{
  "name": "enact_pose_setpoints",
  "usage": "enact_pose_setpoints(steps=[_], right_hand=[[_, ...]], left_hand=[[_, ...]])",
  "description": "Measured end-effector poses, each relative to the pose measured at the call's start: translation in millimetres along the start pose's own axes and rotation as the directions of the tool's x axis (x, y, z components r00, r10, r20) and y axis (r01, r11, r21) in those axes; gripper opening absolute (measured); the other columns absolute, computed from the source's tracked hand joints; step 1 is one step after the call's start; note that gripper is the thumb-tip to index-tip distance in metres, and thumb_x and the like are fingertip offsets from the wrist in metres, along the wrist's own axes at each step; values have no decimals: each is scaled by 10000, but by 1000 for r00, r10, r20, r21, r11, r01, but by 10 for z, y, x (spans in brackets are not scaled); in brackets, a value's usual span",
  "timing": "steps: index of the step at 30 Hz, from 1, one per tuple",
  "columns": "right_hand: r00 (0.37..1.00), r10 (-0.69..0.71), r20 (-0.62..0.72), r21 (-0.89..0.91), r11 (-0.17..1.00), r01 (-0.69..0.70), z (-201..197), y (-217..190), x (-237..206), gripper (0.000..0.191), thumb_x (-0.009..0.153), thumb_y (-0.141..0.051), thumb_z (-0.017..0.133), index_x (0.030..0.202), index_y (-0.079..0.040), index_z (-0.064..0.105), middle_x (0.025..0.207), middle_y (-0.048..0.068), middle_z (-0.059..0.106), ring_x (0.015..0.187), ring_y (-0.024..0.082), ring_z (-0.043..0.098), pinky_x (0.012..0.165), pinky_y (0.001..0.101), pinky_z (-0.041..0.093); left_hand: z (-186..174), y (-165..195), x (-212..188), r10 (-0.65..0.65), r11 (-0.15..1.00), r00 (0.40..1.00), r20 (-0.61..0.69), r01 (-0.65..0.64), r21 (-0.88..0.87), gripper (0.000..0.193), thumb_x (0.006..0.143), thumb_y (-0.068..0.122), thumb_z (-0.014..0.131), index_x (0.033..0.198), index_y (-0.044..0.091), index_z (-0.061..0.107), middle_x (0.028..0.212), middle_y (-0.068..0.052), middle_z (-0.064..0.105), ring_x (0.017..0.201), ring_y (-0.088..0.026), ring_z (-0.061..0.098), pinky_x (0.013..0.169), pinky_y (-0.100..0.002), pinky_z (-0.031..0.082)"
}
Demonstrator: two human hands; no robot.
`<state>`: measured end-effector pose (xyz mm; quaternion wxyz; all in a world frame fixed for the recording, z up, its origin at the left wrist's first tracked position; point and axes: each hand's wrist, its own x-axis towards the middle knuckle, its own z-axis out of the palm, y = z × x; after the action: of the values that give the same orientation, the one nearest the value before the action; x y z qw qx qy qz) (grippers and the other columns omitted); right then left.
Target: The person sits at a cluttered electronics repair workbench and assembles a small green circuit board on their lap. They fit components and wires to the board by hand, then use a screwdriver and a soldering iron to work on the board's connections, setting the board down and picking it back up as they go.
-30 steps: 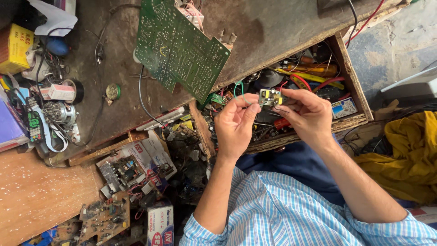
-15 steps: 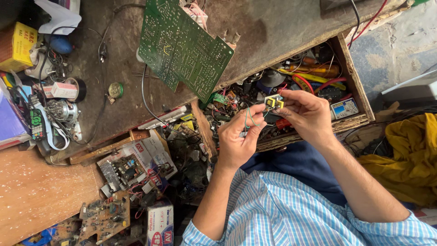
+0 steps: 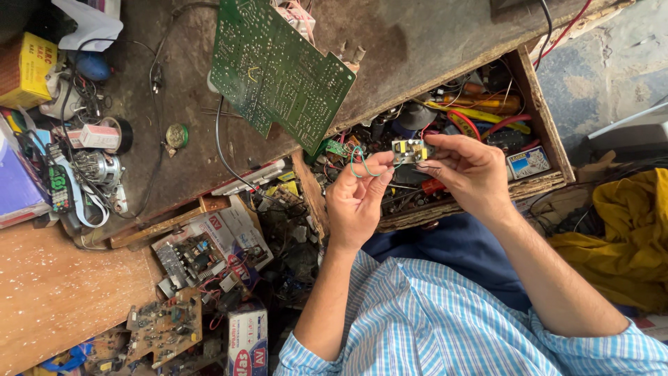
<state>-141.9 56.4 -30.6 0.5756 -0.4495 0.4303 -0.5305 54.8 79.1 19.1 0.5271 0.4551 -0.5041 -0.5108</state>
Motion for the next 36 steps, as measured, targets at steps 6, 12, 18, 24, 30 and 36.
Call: enact_pose_setpoints(steps=[6,12,18,24,30,36], right_hand=[[1000,29,0,-74,997,-29,-3,-50,-10,303,911,22,771,1206,27,704,922,43,724,817,53,664,732,200,563],[986,103,130,-104,991,-90,-56,-89,-46,154,1016,-130,672,985,9,729,778,32,737,714,65,700,653,216,591],[977,153,150,-130,982,-134,-100,-82,-58,218,1041,-168,631,967,11,730,757,45,742,701,87,708,642,237,587],[971,147,191,-44,989,-141,-130,-117,-70,191,1024,-153,652,1024,20,731,808,57,747,746,91,717,684,238,599],[964,135,231,-27,991,-132,-128,-144,-96,199,960,-121,725,1098,22,733,849,58,751,777,88,708,712,236,599],[960,144,240,-31,990,-140,-148,-119,-104,221,957,-105,718,1137,25,721,875,61,756,798,90,715,720,238,603]], left_hand=[[22,171,67,64,991,997,42,-68,116,104,1041,28,655,1126,-1,603,1310,-198,668,1163,-187,674,1024,-299,563],[35,322,111,-51,993,998,39,47,109,155,1099,153,604,1162,19,558,1126,-132,731,990,-123,679,879,-246,553],[98,264,153,-150,989,988,-46,149,-5,182,1079,174,596,1137,7,550,1003,-120,743,874,-120,706,771,-261,586],[102,231,177,-173,985,980,-97,173,-10,178,1079,163,603,1119,-6,563,977,-136,748,848,-138,710,738,-272,589],[111,238,161,-198,978,973,-118,188,-94,171,1065,155,607,1119,0,559,945,-143,744,824,-151,720,713,-286,611],[103,237,138,-221,967,970,-102,204,-153,160,1072,145,607,1110,-2,557,930,-149,740,813,-165,725,716,-294,615]])
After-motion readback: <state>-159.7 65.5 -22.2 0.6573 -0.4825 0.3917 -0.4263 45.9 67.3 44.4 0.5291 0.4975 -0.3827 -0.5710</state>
